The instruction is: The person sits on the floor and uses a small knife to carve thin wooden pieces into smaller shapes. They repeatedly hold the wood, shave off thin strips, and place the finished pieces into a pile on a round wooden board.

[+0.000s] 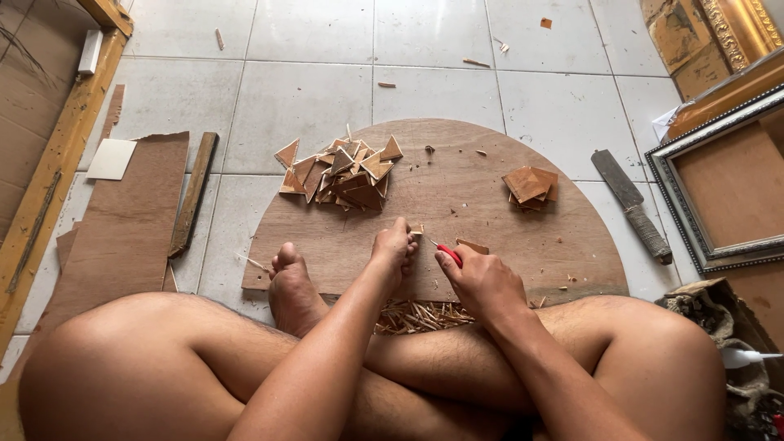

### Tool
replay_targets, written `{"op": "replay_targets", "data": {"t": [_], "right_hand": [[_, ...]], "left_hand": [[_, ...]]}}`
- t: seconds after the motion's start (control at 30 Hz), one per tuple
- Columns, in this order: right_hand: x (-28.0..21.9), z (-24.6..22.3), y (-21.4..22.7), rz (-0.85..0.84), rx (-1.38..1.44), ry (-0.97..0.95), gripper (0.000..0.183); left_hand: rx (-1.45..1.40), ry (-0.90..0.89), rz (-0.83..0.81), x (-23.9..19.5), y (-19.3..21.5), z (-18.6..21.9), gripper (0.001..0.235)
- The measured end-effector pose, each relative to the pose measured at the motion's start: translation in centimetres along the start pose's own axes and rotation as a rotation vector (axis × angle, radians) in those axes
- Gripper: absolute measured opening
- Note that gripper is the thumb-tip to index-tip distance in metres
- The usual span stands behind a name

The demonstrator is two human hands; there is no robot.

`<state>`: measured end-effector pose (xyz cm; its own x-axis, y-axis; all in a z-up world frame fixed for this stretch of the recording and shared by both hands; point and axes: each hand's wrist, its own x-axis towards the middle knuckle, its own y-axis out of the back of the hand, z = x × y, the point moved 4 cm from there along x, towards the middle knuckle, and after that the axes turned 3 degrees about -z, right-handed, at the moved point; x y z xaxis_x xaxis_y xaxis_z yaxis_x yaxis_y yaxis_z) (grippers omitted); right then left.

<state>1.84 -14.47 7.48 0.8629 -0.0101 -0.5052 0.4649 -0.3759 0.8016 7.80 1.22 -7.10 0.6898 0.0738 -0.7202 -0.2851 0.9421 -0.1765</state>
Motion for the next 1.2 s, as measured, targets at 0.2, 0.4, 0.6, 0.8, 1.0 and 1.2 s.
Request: {"op": "replay_targets", "data": {"t": [0.2,0.4,0.6,0.8,1.0,1.2], "right_hand": [[0.8,0.6,-0.3,0.001,0.030,0.008,0.061],[0.6,0.2,-0.3,0.004,0.032,0.035,0.058],[0.7,0.0,-0.1,0.003,0.058,0.075,0.056],[2.3,0.6,-1.2,-0.017,0.002,0.100,0.066],[3.5,0.8,-2.1,0.004,-0.067,0.082,0.065],[4.4,0.3,-2.1,-0.012,-0.069,0.047,0.066]], "left_hand": [[-0.023,0.011,-0.037,-0.7,0.0,0.5,0.022],[-0.030,0.007,-0.031,-0.7,-0.1,0.5,0.022],[-0.026,0.015,-0.027,0.3,-0.1,0.2,0.022],[-0.031,0.033,-0.074,-0.5,0.0,1.0,0.024],[-0.035,0.023,-0.051,-0.7,0.1,1.0,0.024],[-0.033,0.003,-0.030,-0.5,0.0,0.8,0.022]]}}
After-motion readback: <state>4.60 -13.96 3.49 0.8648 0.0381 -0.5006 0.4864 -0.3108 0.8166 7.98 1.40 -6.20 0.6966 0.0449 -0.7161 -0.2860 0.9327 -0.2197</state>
